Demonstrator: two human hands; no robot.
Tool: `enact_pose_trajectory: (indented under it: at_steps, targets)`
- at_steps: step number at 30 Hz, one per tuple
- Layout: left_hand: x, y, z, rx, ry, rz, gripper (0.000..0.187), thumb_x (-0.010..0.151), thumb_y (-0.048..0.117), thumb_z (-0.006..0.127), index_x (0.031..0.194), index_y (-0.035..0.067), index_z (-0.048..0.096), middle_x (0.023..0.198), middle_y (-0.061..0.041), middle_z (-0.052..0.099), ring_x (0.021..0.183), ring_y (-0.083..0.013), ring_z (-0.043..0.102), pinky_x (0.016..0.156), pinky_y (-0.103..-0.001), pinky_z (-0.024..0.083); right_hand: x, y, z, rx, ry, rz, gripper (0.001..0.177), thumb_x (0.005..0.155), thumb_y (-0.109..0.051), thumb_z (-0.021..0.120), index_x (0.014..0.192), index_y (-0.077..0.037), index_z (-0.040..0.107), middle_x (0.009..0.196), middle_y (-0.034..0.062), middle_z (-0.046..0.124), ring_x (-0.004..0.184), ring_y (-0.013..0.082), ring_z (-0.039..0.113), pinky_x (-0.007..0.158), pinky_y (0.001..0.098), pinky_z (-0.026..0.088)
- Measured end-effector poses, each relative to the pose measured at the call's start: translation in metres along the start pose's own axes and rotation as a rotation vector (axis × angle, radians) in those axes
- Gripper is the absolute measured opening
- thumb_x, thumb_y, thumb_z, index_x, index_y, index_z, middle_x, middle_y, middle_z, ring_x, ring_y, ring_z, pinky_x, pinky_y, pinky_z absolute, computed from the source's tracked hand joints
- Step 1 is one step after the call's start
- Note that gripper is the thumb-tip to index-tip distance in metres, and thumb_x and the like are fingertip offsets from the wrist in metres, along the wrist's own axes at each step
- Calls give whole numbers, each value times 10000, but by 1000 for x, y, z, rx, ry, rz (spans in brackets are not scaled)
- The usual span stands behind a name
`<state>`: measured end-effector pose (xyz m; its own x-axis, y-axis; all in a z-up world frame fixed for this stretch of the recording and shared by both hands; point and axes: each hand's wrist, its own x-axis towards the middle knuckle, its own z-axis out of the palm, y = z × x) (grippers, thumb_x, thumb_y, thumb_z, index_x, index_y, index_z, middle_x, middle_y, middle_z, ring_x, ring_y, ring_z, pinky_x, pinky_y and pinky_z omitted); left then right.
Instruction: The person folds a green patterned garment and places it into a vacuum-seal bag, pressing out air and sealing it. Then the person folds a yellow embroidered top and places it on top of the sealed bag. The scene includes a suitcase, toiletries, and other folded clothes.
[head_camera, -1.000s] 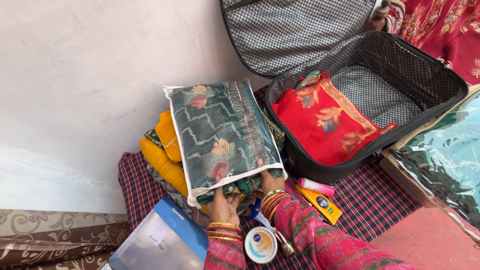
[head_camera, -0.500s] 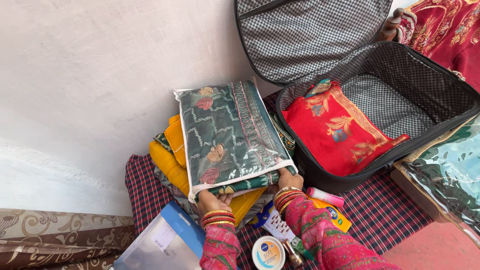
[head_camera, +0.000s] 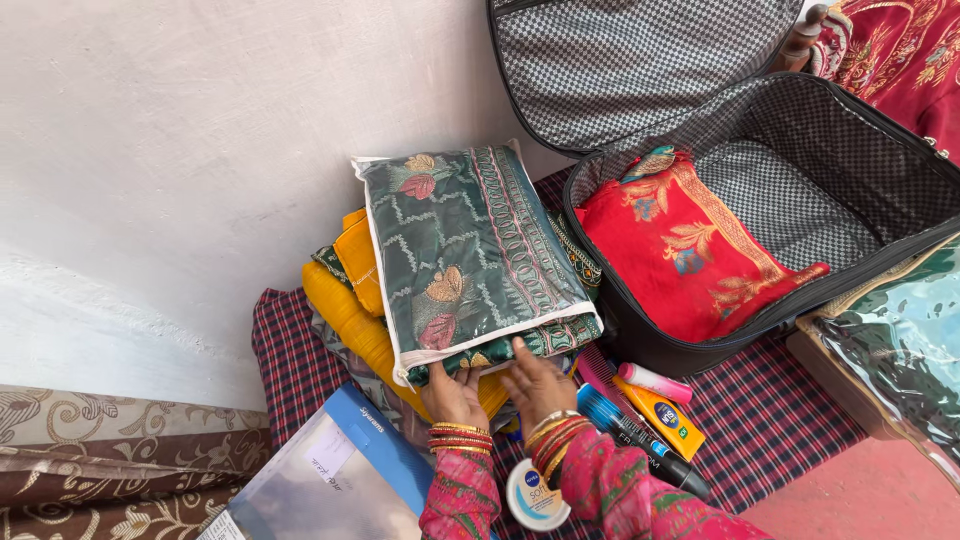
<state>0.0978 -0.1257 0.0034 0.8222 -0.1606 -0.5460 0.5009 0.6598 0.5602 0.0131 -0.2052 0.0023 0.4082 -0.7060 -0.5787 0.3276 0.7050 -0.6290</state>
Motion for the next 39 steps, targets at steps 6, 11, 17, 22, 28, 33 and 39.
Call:
enact_pose_trajectory:
  at_steps: [6,11,17,22,28,33,39]
  targets:
    - [-72,80,19,1211,-151,-224,721,1032,541,527,1127,-146,726,1077,-293,744,868,-360,757,768,-431,616,-8,-6,47,-36,-134,62,432,811,-140,783,1177,35,633,944,124,745,754,279,727,619,426,641]
    - [-105,123,49,1834,-298,1291,414,842,397,673,1090,72,733,1060,-149,719,946,-289,674,851,-393,546,-33,-16,55,-168,3,144,373,773,-228,816,1086,-141,632,925,83,739,761,243,732,655,401,619]
    - [-54,138,71,1636,-831,1580,292,887,92,644,1170,41,697,1060,-101,722,1025,-280,656,890,-394,530,-34,-11,75,-152,-69,202,424,725,-329,891,1017,-88,702,855,75,711,701,229,712,630,387,615]
    - [-55,132,58,1693,-1072,1601,322,868,58,632,1161,-65,683,1065,-146,717,966,-271,660,853,-387,530,15,18,76,-326,155,37,489,785,-344,921,1032,45,758,890,99,742,683,179,660,613,344,549]
    - [-83,117,32,1668,-895,1506,335,872,118,665,1185,0,672,1089,-102,692,1003,-253,637,847,-382,528,48,27,61,-1313,-489,-736,427,986,-139,621,1408,-91,666,1102,97,727,943,152,666,827,307,522]
    - [-81,124,31,1765,-718,1507,441,710,153,675,1143,69,661,1063,-63,647,1028,-268,606,806,-410,510,-29,8,16,-320,-371,-94,464,865,-195,713,1289,-111,547,1277,77,672,1073,152,705,849,345,610]
    - [-76,116,37,1809,-676,1533,175,836,77,669,1003,101,621,902,-32,590,865,-245,585,708,-378,513,-67,-56,-34,-1333,-524,-1217,365,859,-31,744,1203,-67,628,1284,132,640,1232,301,670,1057,397,551]
